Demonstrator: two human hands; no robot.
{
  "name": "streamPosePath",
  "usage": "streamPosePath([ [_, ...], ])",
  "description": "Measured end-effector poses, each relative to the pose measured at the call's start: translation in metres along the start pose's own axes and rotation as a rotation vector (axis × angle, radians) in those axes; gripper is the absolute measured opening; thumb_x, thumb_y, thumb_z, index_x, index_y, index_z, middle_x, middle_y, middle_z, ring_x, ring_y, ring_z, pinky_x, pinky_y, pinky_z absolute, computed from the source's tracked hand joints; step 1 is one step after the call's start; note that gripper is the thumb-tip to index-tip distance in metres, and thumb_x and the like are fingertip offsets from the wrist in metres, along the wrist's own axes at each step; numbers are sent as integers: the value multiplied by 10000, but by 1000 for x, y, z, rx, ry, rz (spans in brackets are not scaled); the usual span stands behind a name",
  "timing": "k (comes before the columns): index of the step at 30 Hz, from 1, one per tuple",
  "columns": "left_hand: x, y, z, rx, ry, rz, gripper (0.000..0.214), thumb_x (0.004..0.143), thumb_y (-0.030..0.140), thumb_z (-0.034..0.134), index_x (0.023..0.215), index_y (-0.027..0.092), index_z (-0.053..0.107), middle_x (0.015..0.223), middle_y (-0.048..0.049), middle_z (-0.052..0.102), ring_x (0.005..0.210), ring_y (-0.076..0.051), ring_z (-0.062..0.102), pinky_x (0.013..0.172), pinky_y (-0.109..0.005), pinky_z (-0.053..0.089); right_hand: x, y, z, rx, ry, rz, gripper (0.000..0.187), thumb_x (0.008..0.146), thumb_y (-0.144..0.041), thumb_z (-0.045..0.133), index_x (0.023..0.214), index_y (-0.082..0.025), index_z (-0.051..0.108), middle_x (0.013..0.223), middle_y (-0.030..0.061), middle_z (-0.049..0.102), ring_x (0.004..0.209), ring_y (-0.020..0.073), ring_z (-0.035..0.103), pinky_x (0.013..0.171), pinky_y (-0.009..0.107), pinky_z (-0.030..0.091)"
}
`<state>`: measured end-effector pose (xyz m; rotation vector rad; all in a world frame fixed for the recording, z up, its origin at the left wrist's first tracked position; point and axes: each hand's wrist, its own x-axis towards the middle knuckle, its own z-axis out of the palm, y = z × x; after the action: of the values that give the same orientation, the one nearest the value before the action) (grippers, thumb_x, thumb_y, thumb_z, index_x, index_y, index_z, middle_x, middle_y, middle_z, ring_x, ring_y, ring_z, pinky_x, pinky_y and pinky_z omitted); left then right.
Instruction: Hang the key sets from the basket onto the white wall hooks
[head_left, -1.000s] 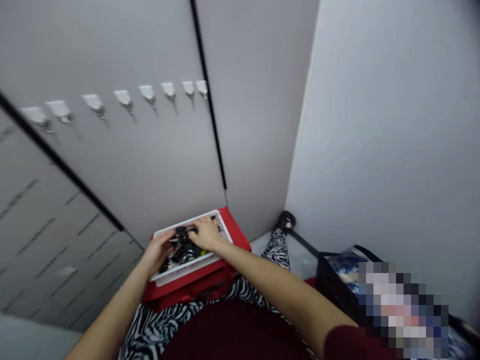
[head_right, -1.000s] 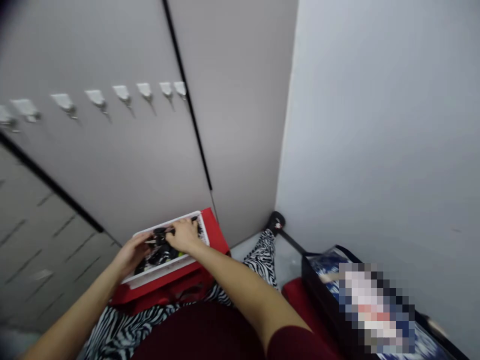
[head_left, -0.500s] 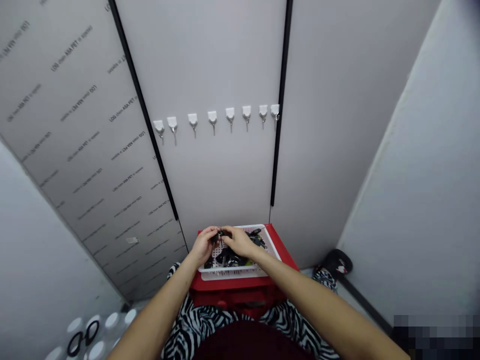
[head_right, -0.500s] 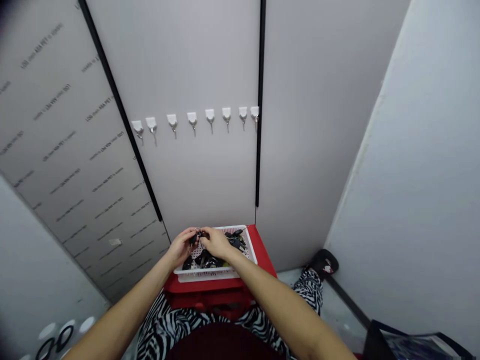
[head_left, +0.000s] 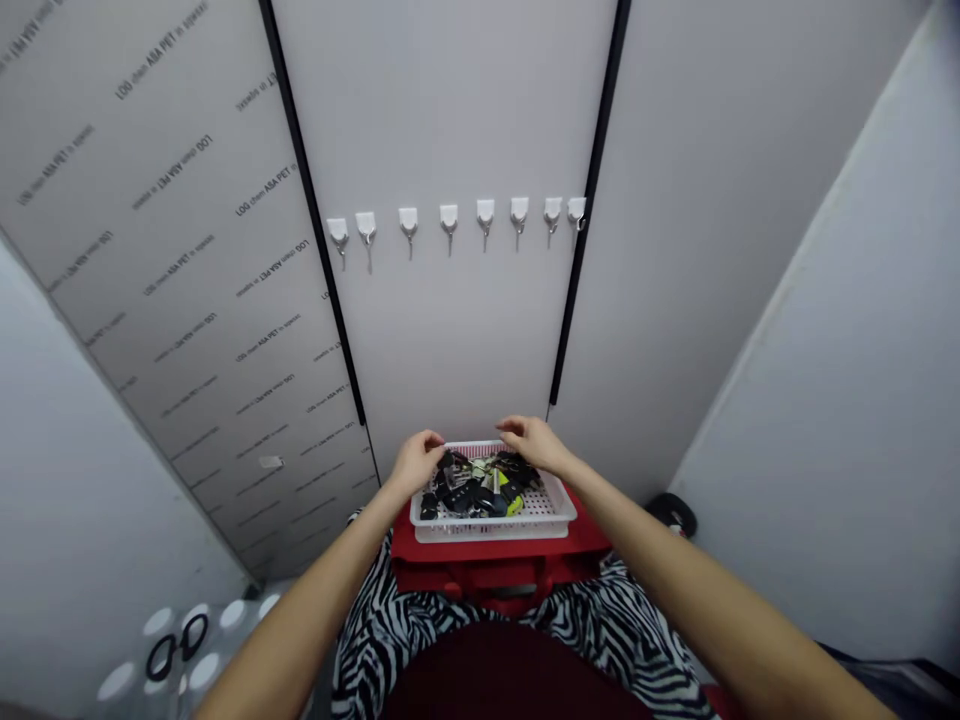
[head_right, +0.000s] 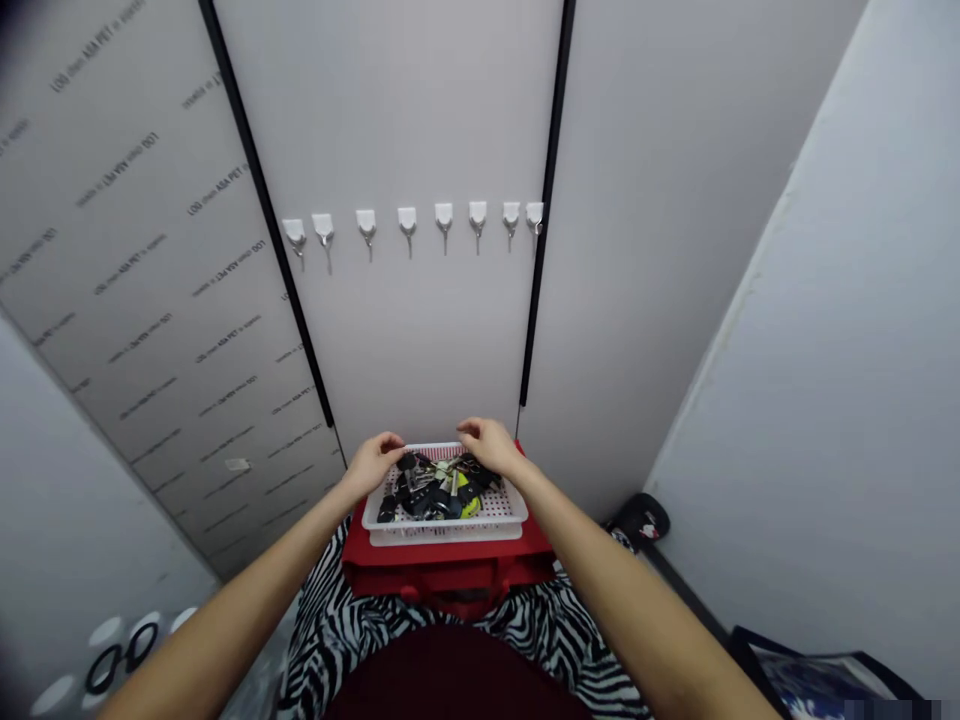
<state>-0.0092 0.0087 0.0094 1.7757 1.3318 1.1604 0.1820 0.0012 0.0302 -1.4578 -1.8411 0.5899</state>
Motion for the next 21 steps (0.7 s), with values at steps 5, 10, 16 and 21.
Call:
streamPosePath([
  [5, -20, 4, 21, 293, -256, 205, 150, 611, 215, 443, 727, 165, 526, 703, -2, 535, 663, -105, 469, 636, -218, 352, -29, 15, -10, -307, -110, -44, 220, 612, -216, 430, 779, -158, 562, 691, 28, 585, 621, 122, 509, 580, 220, 358],
  [10, -31, 14, 46, 455, -404, 294, 366, 533, 320, 528, 875, 193, 493, 919, -35, 501, 850, -169, 436, 731, -253, 334, -52, 1, 1, -598, -221, 80, 215, 574, -348, 483, 632, -159, 565, 666, 66, 580, 642, 179, 516, 527, 242, 344],
  [16, -26, 12, 51, 572, -291, 102, 402, 554, 217, 475, 953, 238, 433, 895, -16, 527, 803, -168, 472, 646, -247, 350, -46, 0, 20, -588, -187, 164, 336, 528, -394, 525, 773, -166, 504, 753, 73, 554, 681, 181, 505, 500, 223, 315],
  [21, -26, 7, 49, 516, -203, 10, 380, 552, 207, 469, 931, 223, 441, 846, -17, 541, 742, -154, 488, 587, -227, 342, -39, 13, 28, -387, -131, 155, 375, 501, -306, 554, 825, -155, 440, 679, 29, 521, 589, 127, 471, 467, 197, 272],
])
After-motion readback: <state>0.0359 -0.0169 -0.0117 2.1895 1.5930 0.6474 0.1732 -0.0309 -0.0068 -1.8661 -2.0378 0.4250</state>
